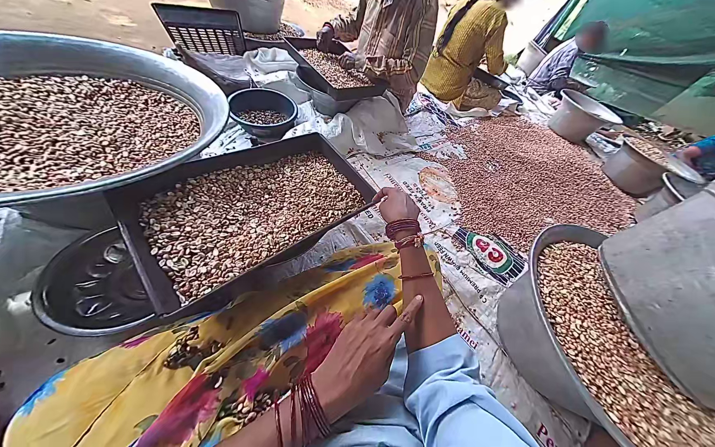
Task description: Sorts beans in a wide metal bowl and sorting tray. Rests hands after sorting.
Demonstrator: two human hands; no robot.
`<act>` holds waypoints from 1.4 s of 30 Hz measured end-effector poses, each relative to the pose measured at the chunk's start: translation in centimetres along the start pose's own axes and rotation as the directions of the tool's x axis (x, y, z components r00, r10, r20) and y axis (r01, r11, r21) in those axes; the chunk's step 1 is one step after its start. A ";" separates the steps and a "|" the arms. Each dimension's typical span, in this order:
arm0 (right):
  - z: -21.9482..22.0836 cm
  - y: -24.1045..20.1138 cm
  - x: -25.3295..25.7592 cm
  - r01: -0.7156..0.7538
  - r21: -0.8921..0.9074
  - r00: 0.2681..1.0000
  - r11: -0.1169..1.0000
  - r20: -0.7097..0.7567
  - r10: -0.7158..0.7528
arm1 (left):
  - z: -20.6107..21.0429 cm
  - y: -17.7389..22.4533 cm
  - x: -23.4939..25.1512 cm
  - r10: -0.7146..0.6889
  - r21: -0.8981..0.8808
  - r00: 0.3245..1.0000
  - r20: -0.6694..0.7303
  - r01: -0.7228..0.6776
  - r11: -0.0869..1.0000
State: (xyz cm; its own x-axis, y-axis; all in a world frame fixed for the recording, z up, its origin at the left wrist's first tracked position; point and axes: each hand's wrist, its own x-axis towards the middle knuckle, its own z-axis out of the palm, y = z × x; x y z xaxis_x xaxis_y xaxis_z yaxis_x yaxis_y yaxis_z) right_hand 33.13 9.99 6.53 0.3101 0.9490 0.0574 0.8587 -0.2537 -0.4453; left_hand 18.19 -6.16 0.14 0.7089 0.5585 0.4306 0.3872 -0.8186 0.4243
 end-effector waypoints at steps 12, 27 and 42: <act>-0.2 1.4 0.4 -0.102 -0.059 0.989 0.993 0.101 0.107 | 0.4 0.4 0.1 0.003 -0.059 0.996 0.085 0.002 0.998; 1.5 3.9 -0.2 -0.160 0.092 0.971 0.983 0.191 0.141 | 0.4 0.2 0.0 0.014 -0.104 0.981 0.194 0.007 0.995; 7.3 6.8 3.3 -0.190 -0.295 0.857 0.936 0.415 0.305 | 4.8 -7.0 -3.2 0.006 -0.056 0.938 0.347 0.015 0.998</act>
State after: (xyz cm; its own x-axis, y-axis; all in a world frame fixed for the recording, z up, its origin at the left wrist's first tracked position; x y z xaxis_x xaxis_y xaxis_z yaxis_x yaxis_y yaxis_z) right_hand 36.98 12.77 -2.86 0.3580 0.8139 -0.4576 0.8655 -0.4732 -0.1645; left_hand 16.07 -2.83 -8.04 0.8718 0.4725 0.1294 0.3639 -0.8013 0.4748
